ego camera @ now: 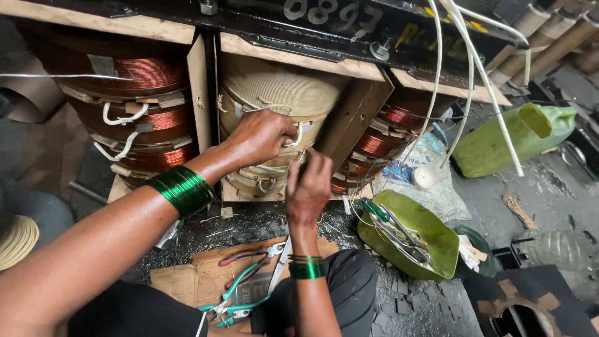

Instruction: The person sits on the floor in front of large transformer coil assemblies and threads white insulated wires through the coil windings, pulling and positioning the wire ends. They use pliers and cutters to trim and adjust the wires and continue routing wire leads along the coil stack.

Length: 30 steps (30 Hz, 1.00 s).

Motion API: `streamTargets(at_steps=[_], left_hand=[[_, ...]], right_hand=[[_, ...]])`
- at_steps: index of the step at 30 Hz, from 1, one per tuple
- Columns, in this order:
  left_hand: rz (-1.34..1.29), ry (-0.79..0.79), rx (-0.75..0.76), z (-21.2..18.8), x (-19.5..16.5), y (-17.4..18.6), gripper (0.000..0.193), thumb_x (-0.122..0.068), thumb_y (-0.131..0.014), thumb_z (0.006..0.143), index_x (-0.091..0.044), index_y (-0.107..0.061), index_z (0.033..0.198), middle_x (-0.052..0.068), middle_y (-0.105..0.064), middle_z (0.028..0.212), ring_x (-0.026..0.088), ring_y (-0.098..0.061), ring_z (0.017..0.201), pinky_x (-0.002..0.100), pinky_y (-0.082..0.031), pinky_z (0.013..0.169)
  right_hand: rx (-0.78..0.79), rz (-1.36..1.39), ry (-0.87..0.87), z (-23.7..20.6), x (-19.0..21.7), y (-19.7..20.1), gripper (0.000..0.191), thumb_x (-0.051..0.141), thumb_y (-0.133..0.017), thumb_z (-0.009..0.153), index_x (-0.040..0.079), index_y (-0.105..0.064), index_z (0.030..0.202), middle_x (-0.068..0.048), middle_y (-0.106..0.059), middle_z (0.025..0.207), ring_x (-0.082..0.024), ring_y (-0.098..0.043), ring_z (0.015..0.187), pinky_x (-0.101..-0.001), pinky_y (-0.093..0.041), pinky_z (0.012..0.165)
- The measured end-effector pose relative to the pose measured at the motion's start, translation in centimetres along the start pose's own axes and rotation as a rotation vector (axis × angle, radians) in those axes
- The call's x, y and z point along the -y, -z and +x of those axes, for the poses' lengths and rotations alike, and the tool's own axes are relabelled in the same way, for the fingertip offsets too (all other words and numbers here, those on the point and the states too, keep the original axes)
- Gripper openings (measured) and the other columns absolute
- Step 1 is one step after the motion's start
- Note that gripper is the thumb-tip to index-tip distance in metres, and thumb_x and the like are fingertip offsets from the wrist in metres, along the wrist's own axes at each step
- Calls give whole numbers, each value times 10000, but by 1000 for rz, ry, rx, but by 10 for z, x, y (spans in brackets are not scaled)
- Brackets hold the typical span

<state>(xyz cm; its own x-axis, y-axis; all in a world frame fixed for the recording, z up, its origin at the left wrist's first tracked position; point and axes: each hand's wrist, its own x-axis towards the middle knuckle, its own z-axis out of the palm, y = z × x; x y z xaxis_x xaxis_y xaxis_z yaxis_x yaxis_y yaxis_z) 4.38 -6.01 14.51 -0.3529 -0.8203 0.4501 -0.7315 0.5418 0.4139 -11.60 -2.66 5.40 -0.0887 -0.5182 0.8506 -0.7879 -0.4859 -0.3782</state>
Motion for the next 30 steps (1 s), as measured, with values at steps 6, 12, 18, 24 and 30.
streamTargets(at_steps=[6,12,18,24,30], left_hand=[[36,48,24,1,1,2,192,-63,-763,797,-108,-815,976,124,-770,902,305,-749,816,435,-588,749],[11,53,41,1,5,-2,186,-44,-738,810,-110,-808,970,85,-781,964,284,-756,818,427,-586,766],[-43,-15,-11,-1,5,-1,181,-40,-745,804,-98,-809,963,107,-778,951,313,-746,872,452,-572,787],[14,-8,14,1,8,1,221,-45,-737,778,-114,-807,976,132,-763,937,337,-733,857,457,-568,775],[-7,-2,-8,-3,9,-4,204,-59,-738,797,-122,-810,977,135,-763,926,349,-726,840,469,-562,767]], right_hand=[[187,465,-296,5,4,-28,306,341,-582,1071,72,-628,932,-83,-593,788,-259,-619,708,-413,-487,612],[479,1606,-1079,0,-2,-16,269,315,-606,1042,48,-632,1018,-121,-617,850,-279,-647,742,-405,-521,632],[29,95,32,13,21,24,279,288,-629,1012,25,-637,1104,-159,-640,913,-298,-675,777,-397,-555,652],[210,327,-84,19,5,-14,277,309,-527,1103,72,-634,1008,-62,-605,840,-245,-649,696,-395,-515,617],[602,1524,-1052,12,-24,-21,280,333,-546,1082,65,-628,1085,-62,-599,863,-225,-626,713,-367,-508,586]])
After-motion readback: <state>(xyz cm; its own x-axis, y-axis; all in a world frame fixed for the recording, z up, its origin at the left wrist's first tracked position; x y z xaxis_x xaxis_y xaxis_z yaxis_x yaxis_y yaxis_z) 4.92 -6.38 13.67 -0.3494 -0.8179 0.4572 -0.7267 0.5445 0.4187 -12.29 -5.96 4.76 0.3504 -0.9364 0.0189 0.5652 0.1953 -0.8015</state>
